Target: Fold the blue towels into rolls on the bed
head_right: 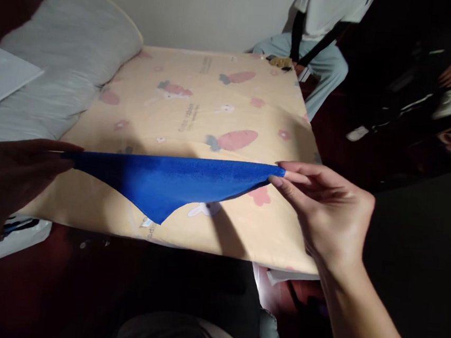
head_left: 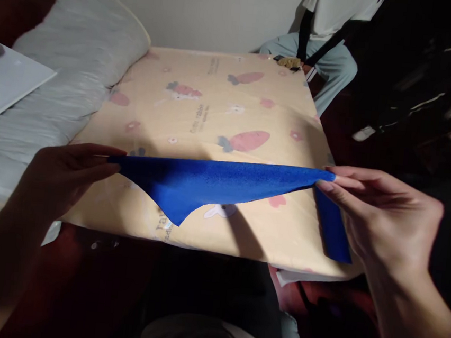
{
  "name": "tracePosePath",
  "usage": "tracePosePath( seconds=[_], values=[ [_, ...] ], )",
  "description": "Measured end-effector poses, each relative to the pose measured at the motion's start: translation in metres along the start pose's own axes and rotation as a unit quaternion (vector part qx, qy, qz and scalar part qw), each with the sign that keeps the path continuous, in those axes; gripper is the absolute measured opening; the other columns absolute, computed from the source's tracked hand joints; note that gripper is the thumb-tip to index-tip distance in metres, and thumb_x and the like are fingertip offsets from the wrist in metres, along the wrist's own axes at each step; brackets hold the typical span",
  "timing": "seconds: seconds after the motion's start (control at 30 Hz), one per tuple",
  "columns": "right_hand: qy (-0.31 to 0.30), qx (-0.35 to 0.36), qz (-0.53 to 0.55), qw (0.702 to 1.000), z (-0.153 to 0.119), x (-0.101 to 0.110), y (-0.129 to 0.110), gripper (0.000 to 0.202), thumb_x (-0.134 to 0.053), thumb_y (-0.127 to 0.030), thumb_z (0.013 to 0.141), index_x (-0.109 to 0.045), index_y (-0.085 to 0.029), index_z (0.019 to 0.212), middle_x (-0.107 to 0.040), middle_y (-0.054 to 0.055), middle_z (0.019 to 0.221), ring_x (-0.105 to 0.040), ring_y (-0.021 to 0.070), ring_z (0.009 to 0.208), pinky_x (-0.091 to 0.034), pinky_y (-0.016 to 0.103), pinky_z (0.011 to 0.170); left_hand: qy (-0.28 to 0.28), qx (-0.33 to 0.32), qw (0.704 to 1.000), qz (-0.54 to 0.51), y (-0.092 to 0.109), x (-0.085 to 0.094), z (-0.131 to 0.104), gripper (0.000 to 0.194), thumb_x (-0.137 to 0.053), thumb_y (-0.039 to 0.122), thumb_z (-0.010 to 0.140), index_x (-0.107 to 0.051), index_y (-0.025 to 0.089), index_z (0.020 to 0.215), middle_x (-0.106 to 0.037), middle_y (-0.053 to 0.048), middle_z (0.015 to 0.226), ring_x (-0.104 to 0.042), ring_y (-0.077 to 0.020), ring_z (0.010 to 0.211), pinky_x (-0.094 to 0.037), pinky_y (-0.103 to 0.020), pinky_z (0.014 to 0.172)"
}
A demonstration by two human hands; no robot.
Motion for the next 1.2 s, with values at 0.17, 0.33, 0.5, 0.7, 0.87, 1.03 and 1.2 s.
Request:
tracePosePath(
  seconds=[0.17,0.33,0.5,0.7,0.87,1.03,1.2],
  values=[
    [-0.031,0.072,-0.113,0.991,0.014,-0.002,-0.003,0.026,-0.084,-0.046,0.075,-0.079,-0.023,0.087,-0.075,0.006,0.083,-0.07,0.0183,0.074,-0.061,0.036,0.078,0.009,-0.06,0.98,0.192,0.001,0.009,-0.006,0.02,-0.079,0.053,0.065,-0.08,0.037,0.078,-0.073,0.009,0.069,-0.068,-0.0214,0.063,-0.058,-0.036,0.061],
    [-0.11,0.092,-0.151,0.978,0.049,-0.022,0.019,0.028,-0.081,-0.042,0.078,-0.075,-0.016,0.082,-0.07,0.004,0.072,-0.062,0.0098,0.061,-0.048,0.024,0.058,-0.014,-0.15,0.961,0.231,-0.023,-0.003,0.037,0.014,-0.081,0.041,0.068,-0.079,0.029,0.075,-0.072,0.007,0.074,-0.059,-0.013,0.06,-0.049,-0.026,0.063],
    [-0.148,0.013,-0.11,0.983,0.096,-0.048,0.043,0.031,-0.081,-0.035,0.077,-0.069,-0.006,0.082,-0.066,0.001,0.062,-0.056,0.0051,0.05,-0.042,0.022,0.052,-0.008,-0.18,0.958,0.221,-0.037,-0.038,0.102,0.006,-0.08,0.019,0.068,-0.074,0.018,0.071,-0.065,0.005,0.067,-0.05,-0.009,0.059,-0.043,-0.023,0.065],
    [-0.052,0.097,-0.115,0.987,0.111,-0.036,0.011,0.037,-0.076,-0.041,0.083,-0.072,-0.006,0.095,-0.07,0.007,0.076,-0.059,0.0061,0.059,-0.045,0.027,0.06,0.038,-0.265,0.943,0.198,0.007,-0.039,0.11,0.022,-0.075,0.03,0.079,-0.076,0.009,0.086,-0.06,0.004,0.076,-0.053,-0.0086,0.073,-0.047,-0.035,0.09],
    [-0.074,0.134,-0.059,0.986,0.071,-0.001,0.02,0.028,-0.082,-0.043,0.079,-0.076,-0.017,0.089,-0.069,0.006,0.077,-0.061,0.0111,0.063,-0.048,0.03,0.062,0.002,-0.273,0.944,0.185,-0.009,-0.022,0.064,0.014,-0.079,0.037,0.076,-0.078,0.026,0.084,-0.065,0.004,0.084,-0.06,-0.0133,0.083,-0.049,-0.031,0.095],
    [-0.232,0.009,-0.106,0.967,-0.007,-0.002,0.115,0.038,-0.075,-0.059,0.078,-0.076,-0.021,0.08,-0.071,0.004,0.071,-0.063,0.0157,0.063,-0.048,0.029,0.06,-0.165,-0.186,0.952,0.178,-0.135,-0.054,0.007,0.012,-0.07,0.039,0.08,-0.077,0.031,0.077,-0.068,-0.001,0.081,-0.064,-0.0188,0.079,-0.054,-0.032,0.078],
    [-0.247,-0.167,-0.119,0.947,-0.089,-0.015,0.208,0.053,-0.07,-0.073,0.065,-0.074,-0.02,0.071,-0.069,0.003,0.062,-0.055,0.016,0.053,-0.044,0.029,0.053,-0.278,-0.107,0.937,0.183,-0.254,-0.098,-0.055,0.018,-0.061,0.03,0.088,-0.075,0.022,0.08,-0.066,-0.005,0.086,-0.065,-0.0179,0.082,-0.053,-0.03,0.076]
  ],
)
Point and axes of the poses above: each hand's wrist, its own z-axis towards the middle knuckle, its own x-axis out of the back of the hand, y = z × x, the point moved 2 cm from there along z, towards the middle knuckle
